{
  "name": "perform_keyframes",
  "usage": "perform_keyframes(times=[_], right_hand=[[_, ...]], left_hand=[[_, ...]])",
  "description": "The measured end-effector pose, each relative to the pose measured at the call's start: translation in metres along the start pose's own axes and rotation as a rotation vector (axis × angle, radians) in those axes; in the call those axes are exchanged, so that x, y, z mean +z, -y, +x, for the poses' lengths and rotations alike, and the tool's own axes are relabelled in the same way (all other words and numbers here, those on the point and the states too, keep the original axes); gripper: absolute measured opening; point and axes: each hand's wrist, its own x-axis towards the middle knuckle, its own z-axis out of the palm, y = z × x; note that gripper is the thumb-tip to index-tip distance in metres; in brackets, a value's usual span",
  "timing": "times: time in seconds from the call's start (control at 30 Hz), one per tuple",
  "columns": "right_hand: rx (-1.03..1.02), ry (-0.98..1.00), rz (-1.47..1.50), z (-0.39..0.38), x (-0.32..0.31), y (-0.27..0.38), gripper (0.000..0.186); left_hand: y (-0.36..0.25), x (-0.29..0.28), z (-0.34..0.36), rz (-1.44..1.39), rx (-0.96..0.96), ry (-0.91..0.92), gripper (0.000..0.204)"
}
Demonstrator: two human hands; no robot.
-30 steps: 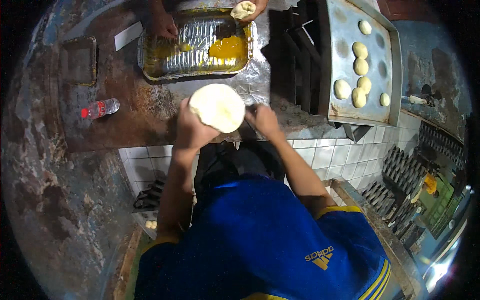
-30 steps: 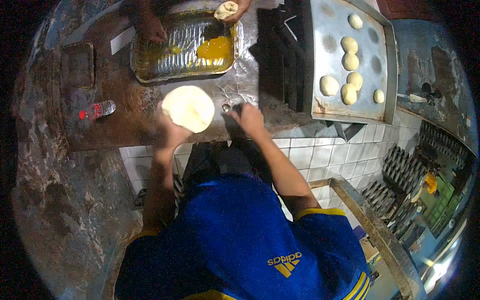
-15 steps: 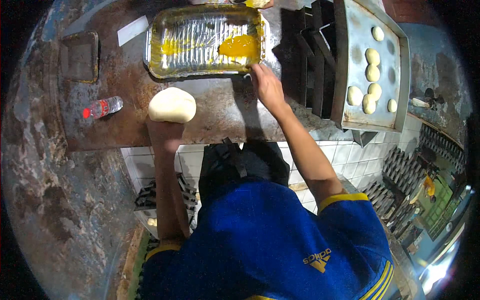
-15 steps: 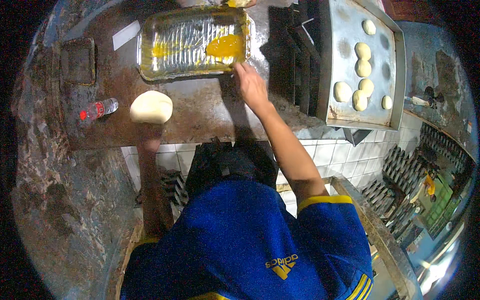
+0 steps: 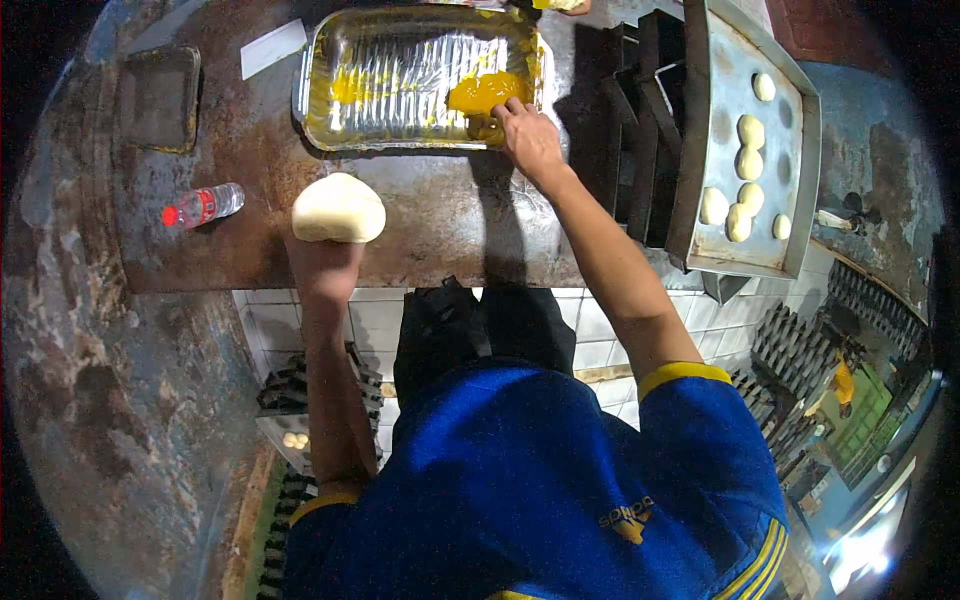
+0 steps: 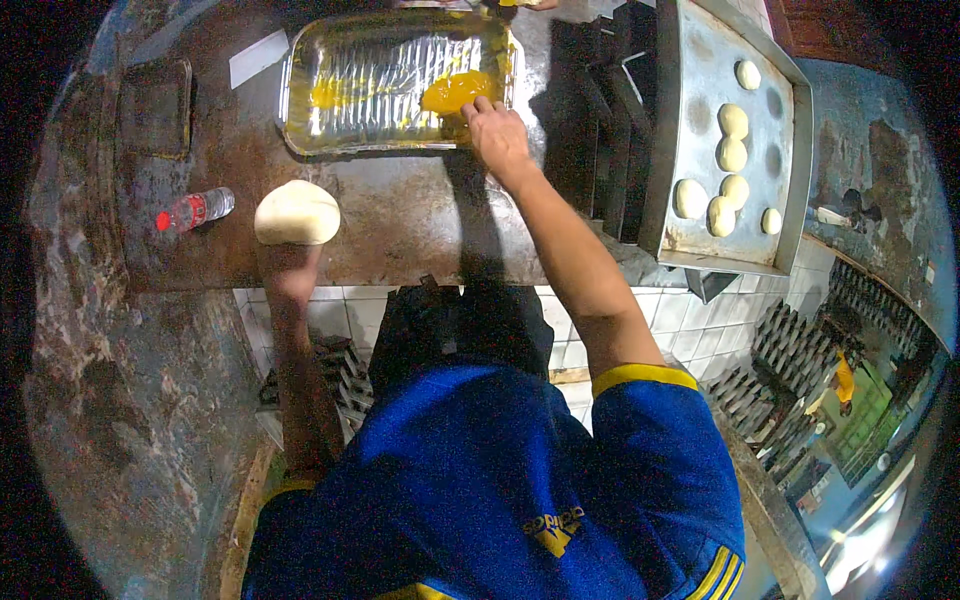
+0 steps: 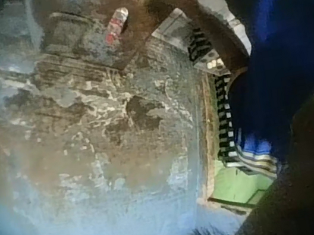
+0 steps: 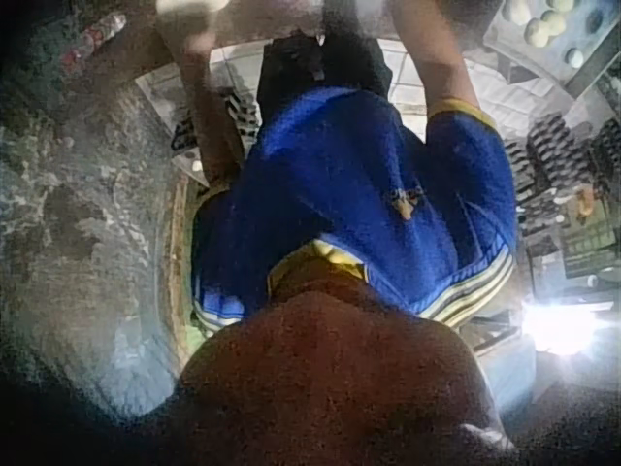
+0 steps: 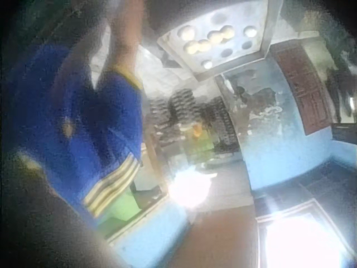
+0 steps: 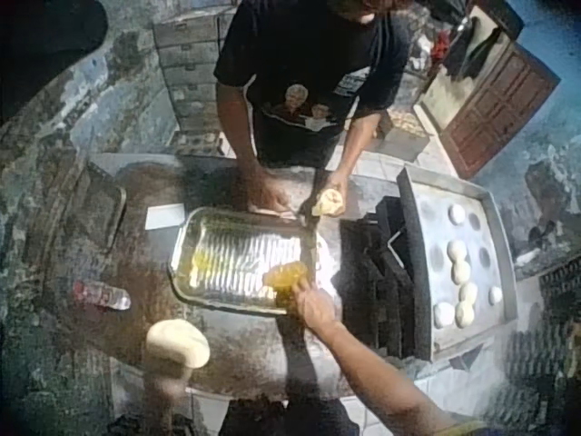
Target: The person fills pieces of dough with yellow filling from a tray, seals and shapes them into balls by hand, and places the dough balls onto a baking tray.
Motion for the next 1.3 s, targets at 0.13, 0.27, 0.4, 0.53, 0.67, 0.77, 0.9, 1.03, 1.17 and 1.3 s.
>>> perform_keyframes(times=[0.13, 0.27, 0.4, 0.53, 0.67, 0.77, 0.9, 1.03, 1.17, 1.3], right_hand=[[0.001, 0.167, 0.045, 0.011, -0.001, -0.015, 0.028], [0.103, 0.289, 0.094, 0.03, 0.001, -0.031, 0.023], [0.015, 0.531, 0.558, 0.043, -0.014, -0.055, 0.035], [-0.126, 0.611, 1.192, 0.019, -0.074, 0.007, 0.021], [-0.216, 0.185, 1.138, -0.028, -0.168, 0.081, 0.02], [-0.272, -0.104, 0.808, -0.047, -0.192, 0.11, 0.024], [-0.276, -0.298, 0.622, -0.067, -0.178, 0.113, 0.03], [-0.129, -0.379, 0.813, -0.1, -0.16, 0.114, 0.031], [0.372, -0.108, 0.834, -0.165, -0.054, 0.071, 0.013], [0.326, 0.097, 0.597, -0.196, -0.018, 0.032, 0.031]], left_hand=[[-0.002, -0.003, -0.003, -0.094, 0.006, -0.021, 0.047], [-0.01, -0.001, 0.002, 0.004, -0.055, 0.04, 0.049], [-0.013, 0.007, 0.009, -0.063, 0.023, 0.044, 0.044], [0.01, 0.027, 0.015, -0.008, 0.023, 0.048, 0.044], [-0.039, 0.038, 0.024, -0.289, 0.029, 0.125, 0.046], [-0.066, 0.036, 0.024, -0.297, 0.106, 0.039, 0.039], [-0.083, 0.033, 0.026, -0.337, 0.124, 0.001, 0.033], [-0.079, 0.032, 0.023, -0.232, 0.166, 0.016, 0.032], [-0.082, 0.039, 0.022, -0.25, 0.084, 0.109, 0.032], [-0.09, 0.048, 0.022, -0.215, 0.153, 0.343, 0.036]])
